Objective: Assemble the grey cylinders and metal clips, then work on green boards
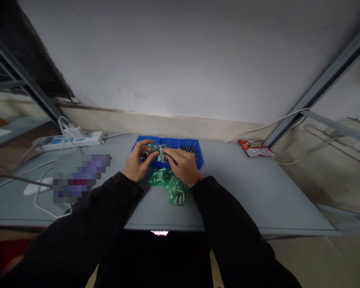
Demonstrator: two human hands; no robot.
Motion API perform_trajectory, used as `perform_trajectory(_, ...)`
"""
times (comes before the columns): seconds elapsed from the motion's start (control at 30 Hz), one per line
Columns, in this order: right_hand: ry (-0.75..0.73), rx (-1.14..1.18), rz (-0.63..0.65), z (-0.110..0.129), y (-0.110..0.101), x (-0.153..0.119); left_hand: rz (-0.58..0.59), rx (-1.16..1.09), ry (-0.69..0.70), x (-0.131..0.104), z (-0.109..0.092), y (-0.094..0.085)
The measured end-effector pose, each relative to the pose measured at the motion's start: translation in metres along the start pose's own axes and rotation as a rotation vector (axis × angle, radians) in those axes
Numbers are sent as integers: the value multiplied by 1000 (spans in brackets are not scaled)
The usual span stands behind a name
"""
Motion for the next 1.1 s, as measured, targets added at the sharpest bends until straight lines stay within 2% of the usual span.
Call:
perform_trajectory(0.23,6,-27,-17,0,-1,0,70,43,144,-1,-11,-3)
perform_trajectory(0.4,75,-29,-33,0,-4,2,113,21,250,-1,-12,-3)
perform_trajectory(0.67,87,55,17,4,-4,4,42,50,241,-1,-8,0)
perform_trajectory(0.9,91,156,6,0,-1,4,45,93,261,0,-11,-2)
perform_trajectory(1.1,88,115,36,-2,2,1,69,44,288,-1,-10,0)
Point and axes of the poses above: each hand's wrist, its own x-axis towards the middle knuckle, its own y-axis out of the palm, z = x × y, the point moved 2 cm from there along x, towards the middle knuckle, and after that the axes turned 11 degrees about -y, right-handed, at the moved point
